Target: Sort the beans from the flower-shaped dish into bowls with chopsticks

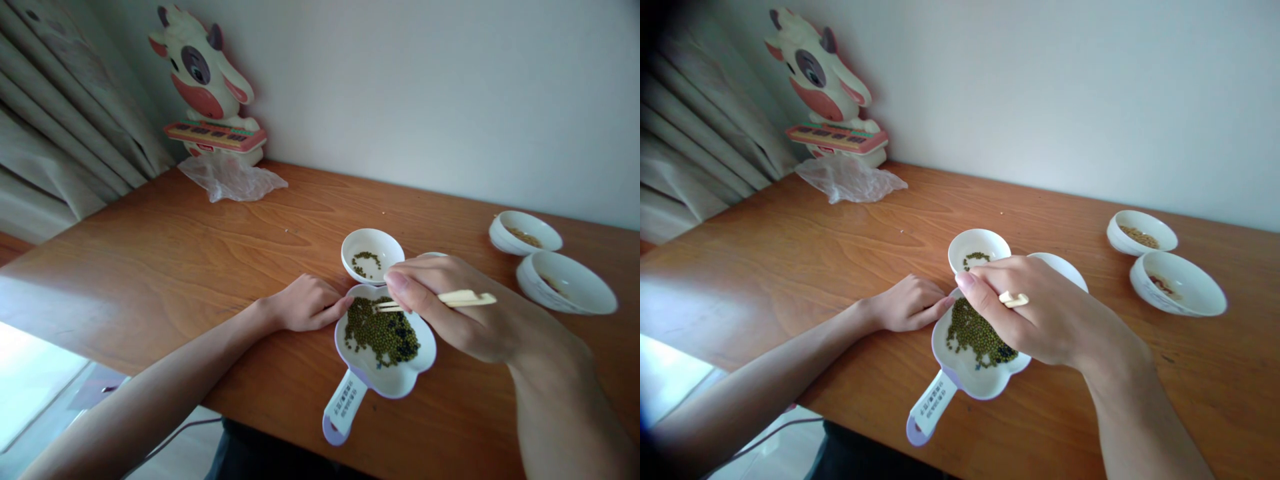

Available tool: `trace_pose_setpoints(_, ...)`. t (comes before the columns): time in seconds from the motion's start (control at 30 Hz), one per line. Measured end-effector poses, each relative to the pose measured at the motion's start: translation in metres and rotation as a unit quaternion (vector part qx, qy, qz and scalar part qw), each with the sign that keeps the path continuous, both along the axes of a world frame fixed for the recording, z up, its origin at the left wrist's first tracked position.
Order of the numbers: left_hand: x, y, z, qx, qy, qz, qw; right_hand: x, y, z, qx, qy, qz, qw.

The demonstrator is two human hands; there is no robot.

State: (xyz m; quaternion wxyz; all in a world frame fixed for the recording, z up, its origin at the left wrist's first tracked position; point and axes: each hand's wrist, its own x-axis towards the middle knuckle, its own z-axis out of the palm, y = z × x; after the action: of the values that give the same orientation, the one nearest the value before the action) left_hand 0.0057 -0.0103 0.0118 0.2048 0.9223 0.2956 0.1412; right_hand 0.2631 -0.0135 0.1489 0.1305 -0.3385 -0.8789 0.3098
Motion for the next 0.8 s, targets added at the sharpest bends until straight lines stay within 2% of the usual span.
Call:
trace_pose_setpoints(0.4, 0.001, 0.001, -0.001, 0.004, 0.007, -0.003, 1.0, -0.002, 0.001, -0.002, 0.001, -0.001, 0.022, 1.0)
trace_pose_setpoints(0.63, 0.0, 0.0, -0.002, 0.001, 0.014, -0.001, 1.0, 0.001, 0.003, -0.01, 0.013, -0.006, -0.011, 1.0)
trace_pose_setpoints(0.8, 0.0, 0.0, -0.001, 0.001, 0.017, 0.005, 1.0, 0.011, 0.003, -0.004, 0.026, 0.024, -0.031, 0.999)
